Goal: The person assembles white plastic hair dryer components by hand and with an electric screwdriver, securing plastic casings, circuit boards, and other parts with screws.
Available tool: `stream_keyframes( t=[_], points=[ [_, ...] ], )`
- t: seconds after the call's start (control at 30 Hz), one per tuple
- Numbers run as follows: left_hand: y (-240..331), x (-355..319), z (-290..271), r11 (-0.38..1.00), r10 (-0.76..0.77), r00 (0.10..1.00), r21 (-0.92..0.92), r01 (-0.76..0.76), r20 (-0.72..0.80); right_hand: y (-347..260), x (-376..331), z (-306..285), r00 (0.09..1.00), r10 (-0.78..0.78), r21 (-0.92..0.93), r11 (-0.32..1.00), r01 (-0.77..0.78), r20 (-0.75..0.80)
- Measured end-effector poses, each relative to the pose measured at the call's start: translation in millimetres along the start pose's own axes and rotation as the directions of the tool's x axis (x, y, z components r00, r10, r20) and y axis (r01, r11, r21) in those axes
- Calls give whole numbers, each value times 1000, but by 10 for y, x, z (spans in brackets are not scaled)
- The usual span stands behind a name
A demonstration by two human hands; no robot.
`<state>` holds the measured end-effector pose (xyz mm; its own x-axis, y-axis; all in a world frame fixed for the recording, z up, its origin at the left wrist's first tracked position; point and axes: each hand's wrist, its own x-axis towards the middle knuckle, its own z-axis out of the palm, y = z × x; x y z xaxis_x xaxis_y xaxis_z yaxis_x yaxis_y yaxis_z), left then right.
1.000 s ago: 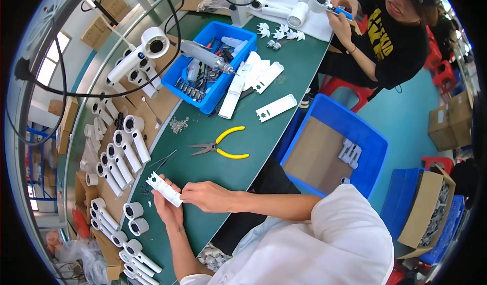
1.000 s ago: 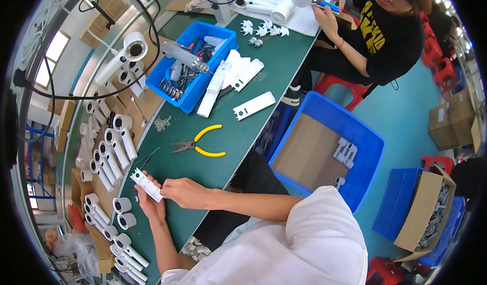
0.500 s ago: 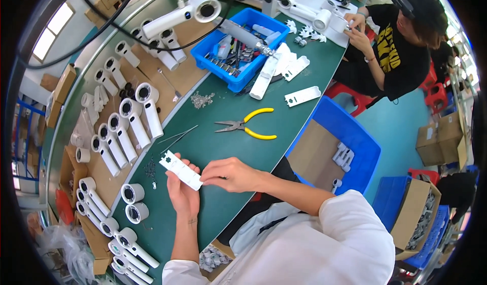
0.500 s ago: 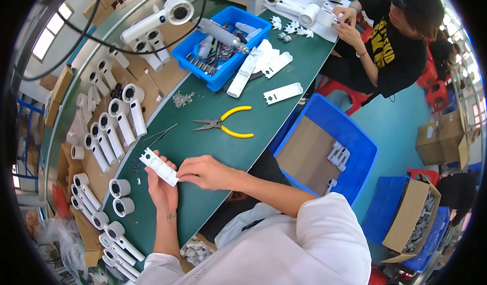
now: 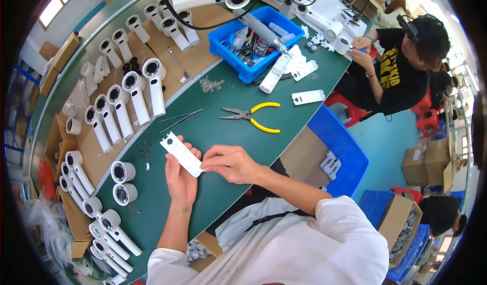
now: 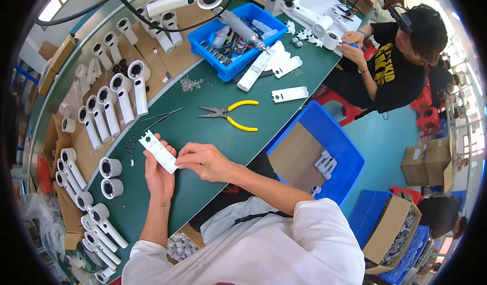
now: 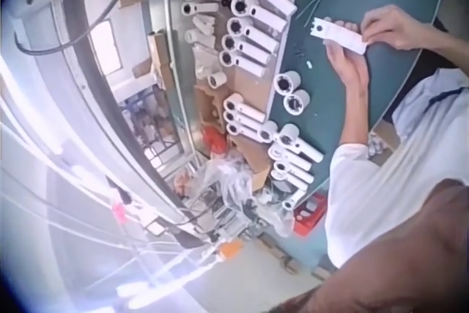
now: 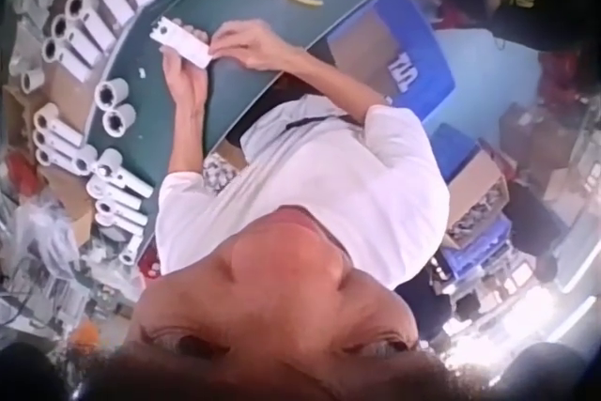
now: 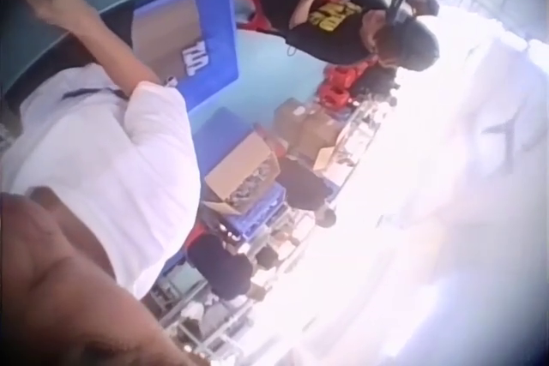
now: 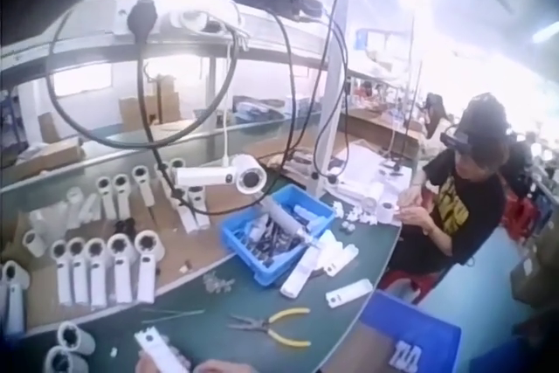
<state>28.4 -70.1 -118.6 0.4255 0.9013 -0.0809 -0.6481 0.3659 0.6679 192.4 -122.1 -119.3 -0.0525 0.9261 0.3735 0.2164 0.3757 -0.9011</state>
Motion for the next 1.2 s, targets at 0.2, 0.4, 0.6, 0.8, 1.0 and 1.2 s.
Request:
stream_keyframes(
  t=[0.2, 0.4, 0.6, 0.8, 1.0, 1.2],
  points=[
    [9, 16, 14, 1000, 11, 1000, 7, -11, 2, -21, -22, 44, 998, 44, 9, 999, -43, -35],
    [11, 21, -131, 997, 12, 999, -73, -9, 43, -26, 12, 92, 1000, -12, -14, 1000, 12, -2],
    [38, 76, -43, 991, -78, 997, -105, 80, 24, -46, -28, 94, 994, 97, -28, 995, -99, -44],
    [47, 36, -49, 983, -121, 993, -143, 118, -10, 34, -57, 140, 998, 51, -13, 999, -52, -43],
    [44, 25, -41, 976, -181, 983, -116, 183, 31, 79, -90, 123, 997, -52, -45, 998, 49, -53],
    [17, 25, -46, 984, -161, 986, -79, 157, -34, 82, -93, 116, 995, -76, -42, 996, 74, -60]
  ],
)
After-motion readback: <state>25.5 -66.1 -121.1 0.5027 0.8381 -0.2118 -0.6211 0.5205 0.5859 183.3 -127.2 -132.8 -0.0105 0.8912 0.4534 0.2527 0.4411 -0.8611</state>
